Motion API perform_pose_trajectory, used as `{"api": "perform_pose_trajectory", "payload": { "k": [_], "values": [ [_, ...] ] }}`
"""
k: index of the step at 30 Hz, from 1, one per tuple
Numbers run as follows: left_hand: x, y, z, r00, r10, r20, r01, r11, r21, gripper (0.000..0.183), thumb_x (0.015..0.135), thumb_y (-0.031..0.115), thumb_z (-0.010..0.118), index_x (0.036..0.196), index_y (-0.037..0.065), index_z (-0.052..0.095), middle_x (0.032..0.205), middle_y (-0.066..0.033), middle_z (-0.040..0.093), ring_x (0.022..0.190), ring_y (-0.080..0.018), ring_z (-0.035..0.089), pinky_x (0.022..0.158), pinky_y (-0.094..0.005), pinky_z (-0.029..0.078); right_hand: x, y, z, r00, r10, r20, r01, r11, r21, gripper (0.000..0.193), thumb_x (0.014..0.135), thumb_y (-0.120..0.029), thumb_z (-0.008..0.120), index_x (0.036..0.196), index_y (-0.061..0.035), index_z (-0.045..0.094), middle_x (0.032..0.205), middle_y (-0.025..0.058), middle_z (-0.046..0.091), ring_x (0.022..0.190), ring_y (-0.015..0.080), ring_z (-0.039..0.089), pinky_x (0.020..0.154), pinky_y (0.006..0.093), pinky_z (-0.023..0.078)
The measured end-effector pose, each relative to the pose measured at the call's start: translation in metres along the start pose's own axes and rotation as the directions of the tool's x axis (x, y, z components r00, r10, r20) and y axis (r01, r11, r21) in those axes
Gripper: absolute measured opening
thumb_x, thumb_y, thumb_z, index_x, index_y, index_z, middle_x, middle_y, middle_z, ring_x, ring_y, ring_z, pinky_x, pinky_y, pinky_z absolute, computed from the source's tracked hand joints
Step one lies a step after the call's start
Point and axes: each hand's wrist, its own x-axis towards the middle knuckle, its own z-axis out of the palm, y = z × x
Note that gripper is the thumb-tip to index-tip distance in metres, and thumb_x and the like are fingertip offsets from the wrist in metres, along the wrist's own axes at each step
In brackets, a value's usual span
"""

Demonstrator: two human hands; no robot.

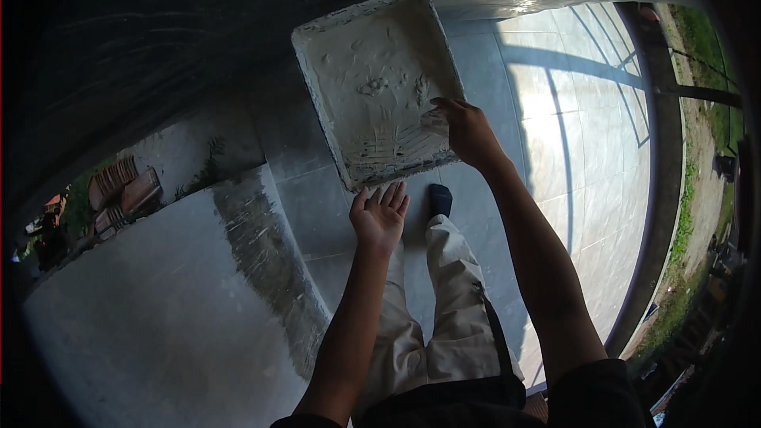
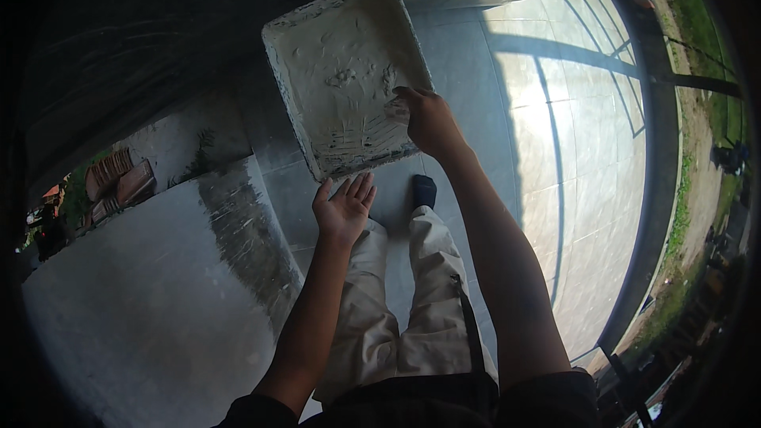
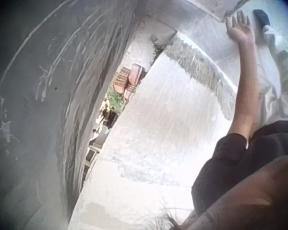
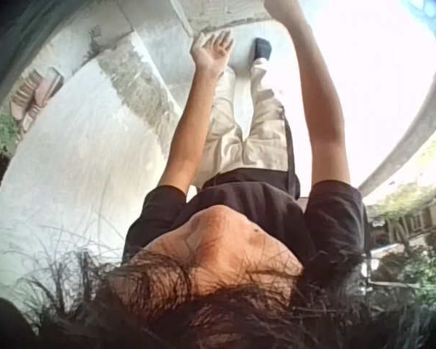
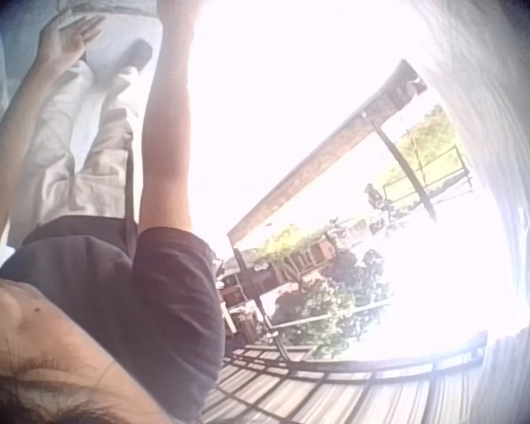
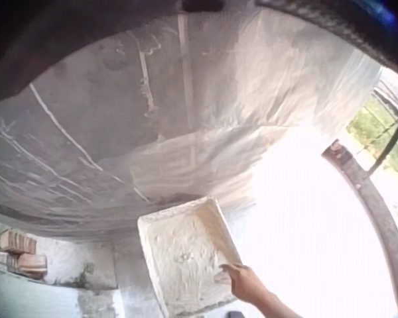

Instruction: The person applies plaster or putty from a bucket onto an exterior wall using a scraper to patch the surface.

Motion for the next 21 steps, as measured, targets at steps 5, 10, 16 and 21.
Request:
{"api": "perform_pose_trajectory", "payload": {
  "k": [5,10,16,21],
  "values": [
    [-0.001,0.001,-0.003,1.0,0.019,-0.025,-0.02,0.999,-0.035,0.086,0.099,0.038,0.045,0.155,0.0,-0.008,0.159,-0.0223,0.019,0.147,-0.0339,0.026,0.12,-0.0441,0.021,0.031,0.012,0.006,0.997,-0.047,0.064,0.049,0.999,-0.021,0.047,0.078,0.011,0.052,0.121,-0.0023,0.063,0.109,0.0236,0.067,0.099,0.0399,0.066,0.089,0.0423,0.054],
    [-0.001,-0.001,-0.003,0.999,0.023,-0.026,-0.023,1.0,-0.017,0.083,0.1,0.037,0.044,0.154,-0.001,-0.006,0.159,-0.0227,0.021,0.147,-0.0339,0.026,0.121,-0.0448,0.021,0.044,0.021,0.014,0.986,-0.117,0.12,0.127,0.989,-0.074,0.047,0.078,0.01,0.053,0.122,-0.0036,0.063,0.11,0.0234,0.067,0.098,0.0386,0.067,0.09,0.0415,0.054],
    [-0.002,0.0,-0.006,1.0,0.029,0.008,-0.029,0.999,-0.034,0.081,0.1,0.036,0.044,0.154,-0.003,-0.002,0.159,-0.0228,0.02,0.147,-0.0344,0.026,0.12,-0.0453,0.022,0.061,0.016,0.021,0.969,-0.154,0.193,0.17,0.983,-0.067,0.05,0.075,0.011,0.053,0.12,-0.0063,0.066,0.103,0.0219,0.069,0.095,0.037,0.068,0.087,0.0413,0.055],
    [-0.001,-0.002,-0.004,0.999,0.038,-0.018,-0.039,0.997,-0.069,0.081,0.099,0.035,0.044,0.154,-0.004,-0.001,0.158,-0.0232,0.022,0.146,-0.0343,0.028,0.12,-0.0452,0.022,0.06,0.021,0.035,0.931,-0.32,0.175,0.333,0.942,-0.048,0.046,0.077,0.01,0.057,0.12,-0.0031,0.065,0.097,0.021,0.069,0.089,0.0362,0.068,0.081,0.04,0.055]
  ]
}}
